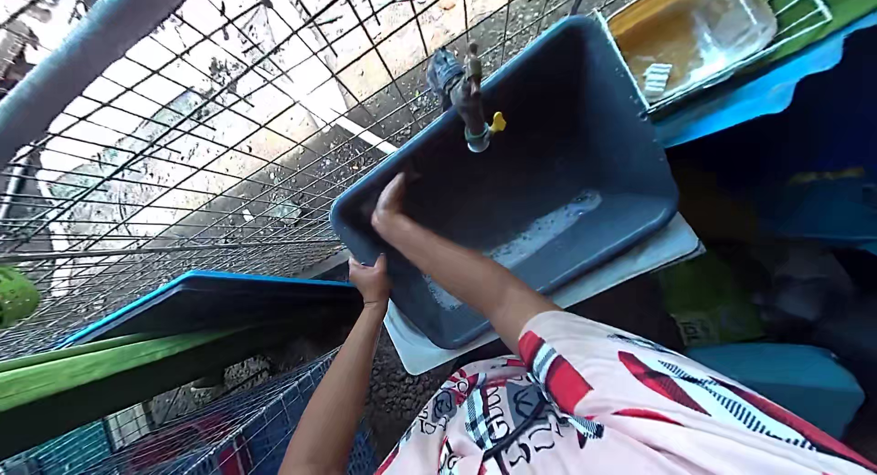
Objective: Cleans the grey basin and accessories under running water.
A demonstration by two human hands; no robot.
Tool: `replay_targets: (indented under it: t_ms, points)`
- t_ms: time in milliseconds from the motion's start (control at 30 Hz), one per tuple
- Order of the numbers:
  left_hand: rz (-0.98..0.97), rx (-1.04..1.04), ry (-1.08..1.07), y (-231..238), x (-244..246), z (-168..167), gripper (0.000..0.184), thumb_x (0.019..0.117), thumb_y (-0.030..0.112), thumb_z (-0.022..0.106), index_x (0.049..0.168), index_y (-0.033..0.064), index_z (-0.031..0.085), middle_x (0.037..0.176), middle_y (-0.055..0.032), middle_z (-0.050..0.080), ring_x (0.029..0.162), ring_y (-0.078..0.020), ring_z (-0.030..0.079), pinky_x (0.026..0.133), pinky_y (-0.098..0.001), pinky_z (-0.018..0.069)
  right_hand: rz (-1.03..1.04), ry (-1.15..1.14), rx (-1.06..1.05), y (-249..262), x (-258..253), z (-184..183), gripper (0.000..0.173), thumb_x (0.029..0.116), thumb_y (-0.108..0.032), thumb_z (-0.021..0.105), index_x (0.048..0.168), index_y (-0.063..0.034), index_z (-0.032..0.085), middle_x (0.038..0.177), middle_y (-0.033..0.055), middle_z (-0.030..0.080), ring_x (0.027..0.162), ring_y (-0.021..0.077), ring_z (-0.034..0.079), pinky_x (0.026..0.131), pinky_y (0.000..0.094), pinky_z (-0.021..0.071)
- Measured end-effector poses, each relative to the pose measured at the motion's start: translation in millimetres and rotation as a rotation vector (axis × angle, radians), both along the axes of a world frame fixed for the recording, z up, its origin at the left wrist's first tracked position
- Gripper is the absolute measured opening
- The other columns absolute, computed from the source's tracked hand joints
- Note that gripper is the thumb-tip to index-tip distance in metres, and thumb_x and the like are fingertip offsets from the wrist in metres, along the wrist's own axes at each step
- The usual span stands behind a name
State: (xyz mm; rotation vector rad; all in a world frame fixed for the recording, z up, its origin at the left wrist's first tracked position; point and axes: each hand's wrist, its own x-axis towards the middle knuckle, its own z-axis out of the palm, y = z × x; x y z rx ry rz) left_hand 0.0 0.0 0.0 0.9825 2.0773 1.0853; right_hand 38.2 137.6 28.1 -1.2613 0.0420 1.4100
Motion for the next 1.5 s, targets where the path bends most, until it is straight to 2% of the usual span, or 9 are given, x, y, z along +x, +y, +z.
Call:
replay_targets:
  t_ms: [67, 300, 433, 533, 733, 967, 1133, 1333, 1500]
  points:
    - [-0.004, 0.03, 0.025, -3, -3, -4, 0.059, 0.0808, -0.001, 0.072, 0.133, -0.0166, 0.05, 0.12, -0.0288, 0.064, 0.111, -0.0249, 0.065, 0.099, -0.0373, 0.0504, 0.122, 0.289, -0.189, -19, -16, 20, 0.053, 0.1094, -0.053, 0.028, 0.114, -0.0077, 0.055, 0.097, 0.0083, 0.056, 0.084, 0.0162, 0.055, 0.071, 0.0365, 0.0482]
    - [-0.064, 0.091, 0.033, -8, -4, -5, 0.049, 0.1088, 0.022, 0.042, 0.139, -0.0158, 0.047, 0.124, -0.032, 0.064, 0.116, -0.0292, 0.065, 0.105, -0.0421, 0.048, -0.261, 0.085, 0.081, 34, 106, 63, 0.057, 0.1117, -0.045, 0.019, 0.149, -0.0073, 0.038, 0.14, 0.0155, 0.05, 0.126, 0.0249, 0.052, 0.103, 0.0453, 0.0469]
    - [-0.078, 0.134, 0.033, -7, -6, -10, 0.054, 0.1114, 0.025, 0.027, 0.136, -0.0169, 0.049, 0.119, -0.0315, 0.064, 0.112, -0.0273, 0.065, 0.104, -0.0403, 0.0477, -0.097, -0.061, -0.004, 28, 57, 38, 0.063, 0.1105, -0.05, 0.018, 0.158, -0.0104, 0.032, 0.157, 0.0146, 0.042, 0.142, 0.0277, 0.043, 0.113, 0.0545, 0.0407]
    - [-0.082, 0.161, -0.006, -6, -7, -12, 0.054, 0.1124, 0.026, 0.024, 0.134, -0.0153, 0.051, 0.122, -0.0296, 0.064, 0.115, -0.0263, 0.064, 0.105, -0.0403, 0.0475, 0.212, -0.094, -0.126, -20, -19, 25, 0.043, 0.1113, -0.033, 0.026, 0.115, -0.0018, 0.056, 0.107, 0.0161, 0.062, 0.094, 0.022, 0.062, 0.074, 0.04, 0.0524]
    - [-0.08, 0.208, -0.055, -9, -7, -11, 0.052, 0.1117, 0.023, 0.026, 0.123, -0.0181, 0.056, 0.115, -0.0288, 0.064, 0.11, -0.0229, 0.064, 0.102, -0.0373, 0.0481, 1.006, -0.815, 0.373, -114, 23, -15, 0.042, 0.11, -0.019, 0.041, 0.135, 0.0103, 0.059, 0.137, 0.0336, 0.057, 0.133, 0.046, 0.053, 0.115, 0.058, 0.0394]
    - [-0.02, 0.144, -0.112, -1, -2, -8, 0.04, 0.1089, 0.023, 0.045, 0.121, -0.012, 0.061, 0.1, -0.0198, 0.07, 0.091, -0.0167, 0.069, 0.089, -0.0362, 0.0551, 0.949, -0.91, 0.403, -122, 52, -69, 0.031, 0.0982, -0.018, 0.063, 0.105, 0.0119, 0.07, 0.096, 0.0276, 0.071, 0.094, 0.038, 0.071, 0.089, 0.0565, 0.0547]
    - [-0.013, 0.159, -0.125, -2, -2, -8, 0.04, 0.1057, 0.023, 0.051, 0.122, -0.0117, 0.062, 0.104, -0.0207, 0.071, 0.096, -0.0178, 0.07, 0.093, -0.0367, 0.0545, 0.704, -0.957, 0.581, -66, 4, -62, 0.038, 0.0995, -0.008, 0.059, 0.132, 0.0131, 0.061, 0.134, 0.0312, 0.062, 0.13, 0.0413, 0.058, 0.114, 0.0499, 0.0424]
    - [-0.018, 0.181, -0.185, -4, -1, -10, 0.037, 0.1053, 0.023, 0.053, 0.119, -0.01, 0.062, 0.097, -0.0149, 0.071, 0.086, -0.0112, 0.069, 0.085, -0.032, 0.0571, 1.302, -1.568, 1.092, -106, 109, -160, 0.043, 0.1014, -0.006, 0.053, 0.143, 0.0013, 0.058, 0.157, 0.0194, 0.047, 0.15, 0.0382, 0.038, 0.124, 0.0602, 0.0241]
    - [-0.074, 0.122, -0.156, -5, -4, -7, 0.043, 0.1073, 0.035, 0.052, 0.121, -0.005, 0.061, 0.094, -0.0139, 0.069, 0.082, -0.0129, 0.068, 0.081, -0.0348, 0.0576, 1.009, -1.693, 0.466, -15, 185, -105, 0.048, 0.1074, -0.03, 0.047, 0.145, -0.0017, 0.055, 0.151, 0.0236, 0.051, 0.146, 0.0432, 0.041, 0.123, 0.0673, 0.0208]
